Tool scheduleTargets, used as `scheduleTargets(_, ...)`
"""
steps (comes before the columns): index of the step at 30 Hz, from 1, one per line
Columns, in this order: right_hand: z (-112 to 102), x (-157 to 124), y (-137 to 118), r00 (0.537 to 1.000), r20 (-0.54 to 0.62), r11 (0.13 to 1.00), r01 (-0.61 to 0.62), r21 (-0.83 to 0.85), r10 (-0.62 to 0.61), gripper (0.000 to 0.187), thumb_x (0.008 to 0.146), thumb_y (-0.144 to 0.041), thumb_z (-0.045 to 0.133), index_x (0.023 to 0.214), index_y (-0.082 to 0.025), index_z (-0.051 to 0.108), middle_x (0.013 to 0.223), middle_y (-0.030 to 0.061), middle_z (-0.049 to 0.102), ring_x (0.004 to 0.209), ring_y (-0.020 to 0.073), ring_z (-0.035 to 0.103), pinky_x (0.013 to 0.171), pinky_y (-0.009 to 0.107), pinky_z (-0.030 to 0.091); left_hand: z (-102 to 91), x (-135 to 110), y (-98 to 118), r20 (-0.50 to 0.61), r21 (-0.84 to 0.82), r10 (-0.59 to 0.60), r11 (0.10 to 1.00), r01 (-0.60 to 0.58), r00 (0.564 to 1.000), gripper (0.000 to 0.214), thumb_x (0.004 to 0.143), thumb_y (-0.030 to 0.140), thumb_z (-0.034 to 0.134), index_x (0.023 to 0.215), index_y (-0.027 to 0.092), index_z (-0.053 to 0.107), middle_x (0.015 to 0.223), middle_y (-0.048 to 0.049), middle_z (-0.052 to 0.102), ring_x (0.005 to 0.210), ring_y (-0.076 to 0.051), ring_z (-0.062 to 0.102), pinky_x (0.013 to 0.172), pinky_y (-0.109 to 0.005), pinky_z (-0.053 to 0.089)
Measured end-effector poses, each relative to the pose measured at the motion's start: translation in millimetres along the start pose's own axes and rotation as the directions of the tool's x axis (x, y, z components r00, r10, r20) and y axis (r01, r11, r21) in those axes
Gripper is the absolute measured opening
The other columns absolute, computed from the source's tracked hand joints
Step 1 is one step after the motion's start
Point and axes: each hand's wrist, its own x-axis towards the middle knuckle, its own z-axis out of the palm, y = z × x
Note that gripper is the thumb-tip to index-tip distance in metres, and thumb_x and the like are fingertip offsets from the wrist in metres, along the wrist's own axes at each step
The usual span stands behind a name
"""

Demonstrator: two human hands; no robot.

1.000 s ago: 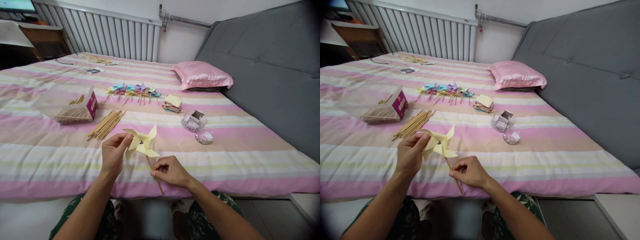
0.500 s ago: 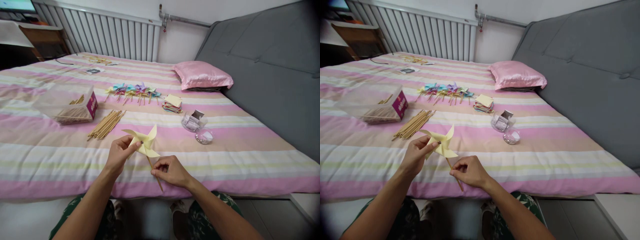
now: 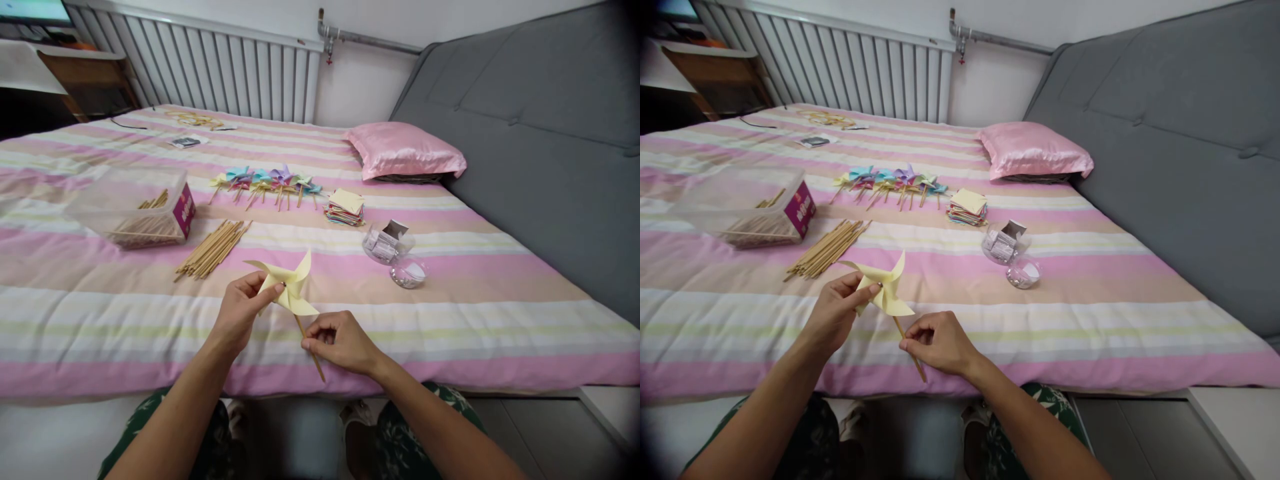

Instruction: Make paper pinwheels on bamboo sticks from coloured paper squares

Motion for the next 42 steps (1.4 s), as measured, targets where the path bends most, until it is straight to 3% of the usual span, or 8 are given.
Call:
scheduleTargets(18,1.3,-0.7,-1.4,1.0,0.01,1.0,-0.01,0.009,0.01,0.009,0.07,-0.021,0.066,0.068,-0.014,0.071,0.062,0.0009,0.064,0.051,0.0078,0.048,0.048,0.019,0.036,5.7,-1.4,1.1,-0.063,-0.092,-0.031,0.995,0.026,0.998,0.019,0.06,0.018,0.077,0.077,0.014,0.07,0.072,-0.0017,0.068,0.066,-0.01,0.057,0.062,-0.018,0.043)
scheduleTargets(25,1.6,-0.5,2.0,1.0,-0.015,1.0,-0.012,0.028,0.012,0.011,0.07,-0.024,0.066,0.07,-0.015,0.072,0.063,0.0017,0.065,0.052,0.0092,0.051,0.049,0.02,0.037,3.7,0.1,0.6,-0.01,-0.037,-0.003,0.999,0.002,1.0,0.022,0.071,0.028,0.071,0.089,0.015,0.07,0.082,-0.0047,0.069,0.074,-0.013,0.059,0.067,-0.021,0.045)
scheduleTargets(30,-6.7,6.4,9.6,0.982,-0.188,0.992,-0.014,0.123,0.037,0.019,0.073,-0.032,0.065,0.071,-0.014,0.07,0.067,0.0033,0.067,0.057,0.0121,0.055,0.054,0.022,0.041,1.8,-1.1,0.3,0.002,0.035,-0.032,0.999,0.032,0.999,0.037,0.077,0.043,0.062,0.1,0.014,0.067,0.093,-0.0102,0.07,0.084,-0.022,0.064,0.075,-0.033,0.049)
scheduleTargets(34,-17.3,11.8,15.3,0.929,-0.363,0.974,0.02,0.227,0.066,0.024,0.073,-0.038,0.066,0.069,-0.014,0.067,0.059,0.0002,0.06,0.053,0.0106,0.05,0.052,0.022,0.039,13.0,-5.7,-7.7,0.103,0.214,-0.18,0.964,0.155,0.978,0.047,0.075,0.047,0.062,0.105,0.012,0.066,0.092,-0.0129,0.071,0.08,-0.023,0.065,0.069,-0.031,0.049)
scheduleTargets(40,-24.9,14.7,16.4,0.857,-0.502,0.95,0.049,0.31,0.119,0.026,0.072,-0.04,0.067,0.07,-0.014,0.066,0.058,-0.0017,0.056,0.051,0.0084,0.045,0.05,0.021,0.037,28.0,-11.7,-28.4,0.314,0.41,-0.283,0.901,0.139,0.906,0.035,0.073,0.039,0.066,0.097,0.014,0.071,0.091,-0.0091,0.073,0.081,-0.02,0.065,0.07,-0.027,0.047)
scheduleTargets(42,-25.1,15.0,17.1,0.846,-0.517,0.942,0.056,0.332,0.132,0.025,0.072,-0.04,0.067,0.072,-0.014,0.067,0.059,-0.0019,0.056,0.051,0.0081,0.044,0.05,0.021,0.037,28.9,-12.4,-33.0,0.336,0.446,-0.292,0.887,0.122,0.895,0.032,0.072,0.035,0.067,0.095,0.014,0.072,0.091,-0.0086,0.073,0.081,-0.021,0.065,0.07,-0.027,0.047)
